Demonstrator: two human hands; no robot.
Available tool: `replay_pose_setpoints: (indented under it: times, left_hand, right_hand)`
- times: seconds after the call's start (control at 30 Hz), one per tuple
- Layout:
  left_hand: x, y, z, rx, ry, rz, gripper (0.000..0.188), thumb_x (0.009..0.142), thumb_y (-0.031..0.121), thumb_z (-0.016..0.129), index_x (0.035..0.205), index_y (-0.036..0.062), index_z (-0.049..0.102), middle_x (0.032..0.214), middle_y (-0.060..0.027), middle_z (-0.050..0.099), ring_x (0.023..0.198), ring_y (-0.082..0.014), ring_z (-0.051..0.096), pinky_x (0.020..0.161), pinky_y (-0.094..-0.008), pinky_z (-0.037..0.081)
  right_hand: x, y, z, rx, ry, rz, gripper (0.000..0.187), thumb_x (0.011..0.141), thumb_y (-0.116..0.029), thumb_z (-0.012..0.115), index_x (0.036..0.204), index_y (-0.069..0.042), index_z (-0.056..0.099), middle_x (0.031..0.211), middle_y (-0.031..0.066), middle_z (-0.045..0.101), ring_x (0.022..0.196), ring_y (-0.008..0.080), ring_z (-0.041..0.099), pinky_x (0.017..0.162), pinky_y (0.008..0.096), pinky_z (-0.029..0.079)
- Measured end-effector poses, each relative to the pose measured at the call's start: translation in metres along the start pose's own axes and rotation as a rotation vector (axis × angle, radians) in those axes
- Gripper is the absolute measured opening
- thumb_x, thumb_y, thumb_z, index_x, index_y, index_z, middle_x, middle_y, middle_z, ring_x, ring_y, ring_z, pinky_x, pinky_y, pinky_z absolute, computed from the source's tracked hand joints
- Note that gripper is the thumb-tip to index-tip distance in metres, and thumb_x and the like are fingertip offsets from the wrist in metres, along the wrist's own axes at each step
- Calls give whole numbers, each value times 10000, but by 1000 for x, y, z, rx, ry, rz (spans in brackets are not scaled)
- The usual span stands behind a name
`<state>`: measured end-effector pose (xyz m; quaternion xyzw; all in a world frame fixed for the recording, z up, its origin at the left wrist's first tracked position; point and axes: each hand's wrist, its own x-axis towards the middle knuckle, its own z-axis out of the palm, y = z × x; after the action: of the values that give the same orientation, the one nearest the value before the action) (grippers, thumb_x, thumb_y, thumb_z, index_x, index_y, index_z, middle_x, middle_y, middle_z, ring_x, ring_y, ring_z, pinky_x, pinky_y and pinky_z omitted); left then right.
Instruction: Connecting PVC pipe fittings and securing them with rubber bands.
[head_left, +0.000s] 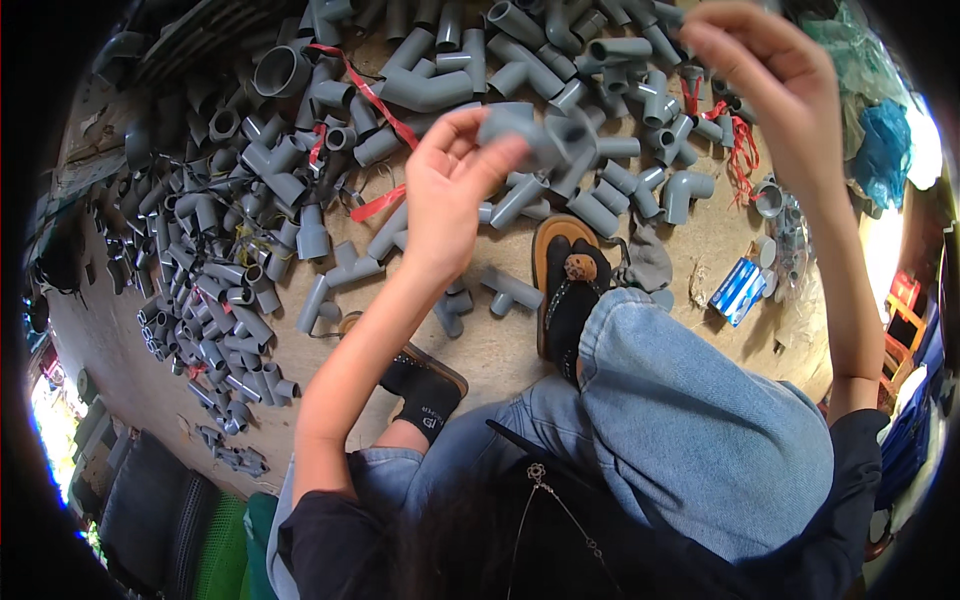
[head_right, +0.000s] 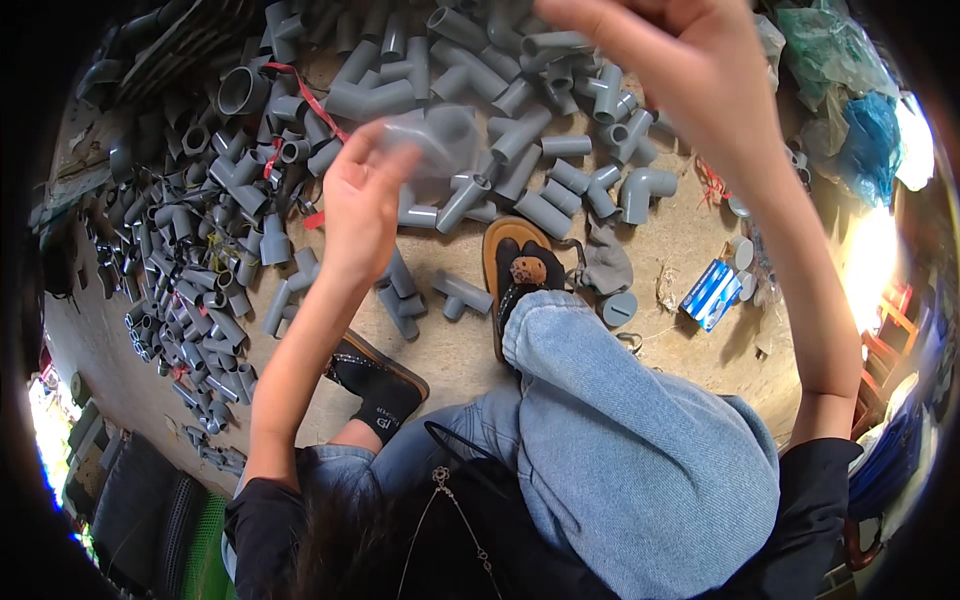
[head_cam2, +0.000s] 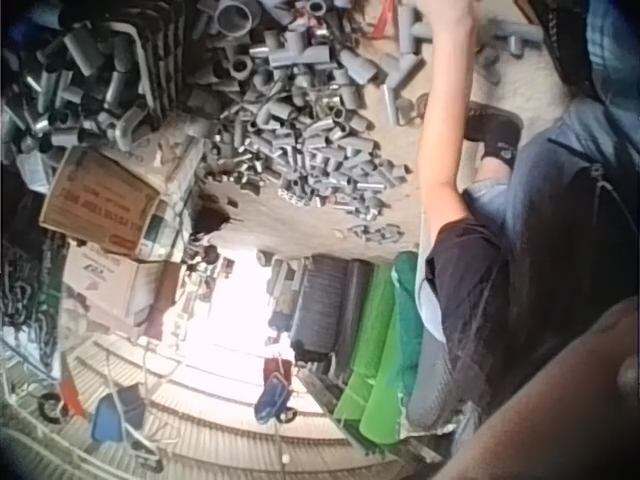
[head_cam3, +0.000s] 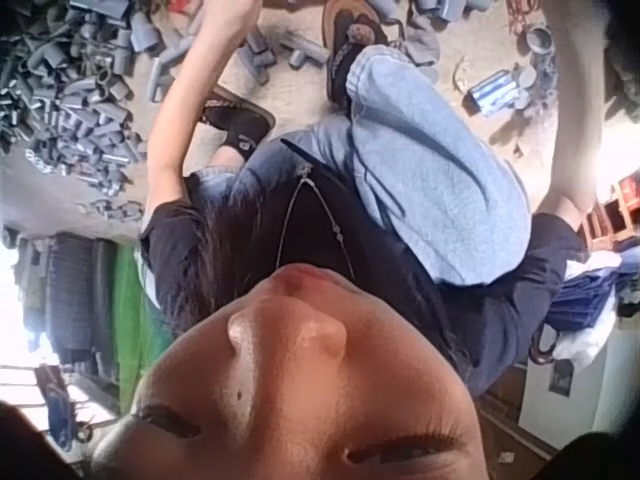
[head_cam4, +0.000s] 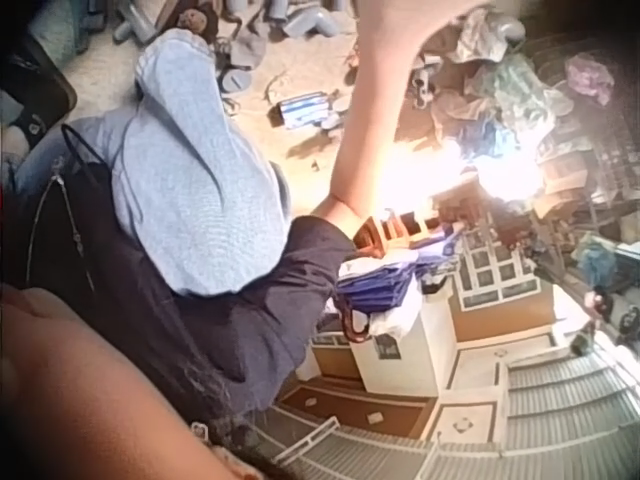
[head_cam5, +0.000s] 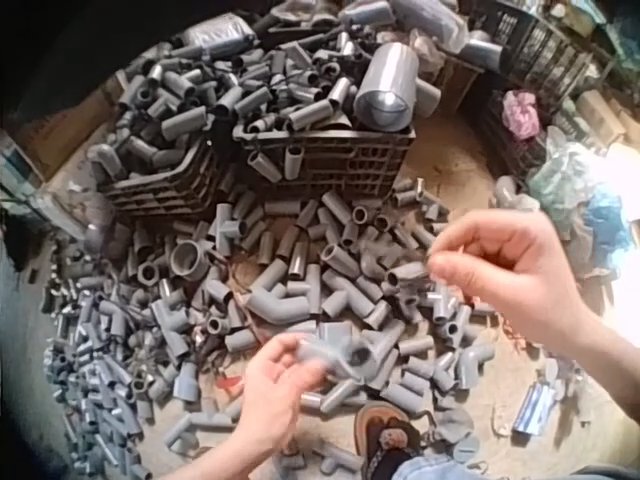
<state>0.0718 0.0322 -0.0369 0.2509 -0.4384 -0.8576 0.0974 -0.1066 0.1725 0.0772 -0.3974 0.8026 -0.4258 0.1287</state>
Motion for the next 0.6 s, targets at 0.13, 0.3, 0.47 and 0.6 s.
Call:
replay_pose_setpoints:
  times: [0.13, 0.3, 0.47, 0.6]
  left_hand:
    - [16, 12, 2, -463, -97, -101, 273, 896, 239, 557, 1038, 6, 556, 1028, -96, 604, 961, -180, 571, 890, -322, 439]
    - [14, 16, 7, -565, -58, -161, 273, 893, 252, 564, 1035, 19, 560, 992, -76, 617, 942, -172, 575, 864, -334, 458]
    - [15, 12, 0, -200, -31, 26, 304, 897, 199, 550, 1111, -16, 531, 1049, -98, 598, 990, -203, 579, 865, -432, 501]
    - [12, 16, 3, -141, -3, 94, 308, 879, 158, 579, 1122, -25, 529, 1052, -104, 599, 977, -184, 584, 859, -394, 502]
  right_hand:
    - [-12, -15, 5, -6, -165, 10, 159, 834, -112, 637, 948, -1, 651, 733, -13, 598, 614, -1, 486, 518, 140, 337]
    - [-6, -30, -1, -116, -168, -61, 119, 800, 12, 625, 916, 5, 649, 676, -16, 568, 545, -7, 445, 453, 151, 267]
    - [13, -34, -10, -257, -152, -282, 100, 765, 15, 628, 865, 7, 637, 689, 15, 546, 541, 25, 444, 455, 186, 260]
    - [25, -35, -22, -304, -597, -203, 283, 733, -120, 633, 1003, -36, 626, 816, 55, 634, 699, 112, 584, 571, 201, 429]
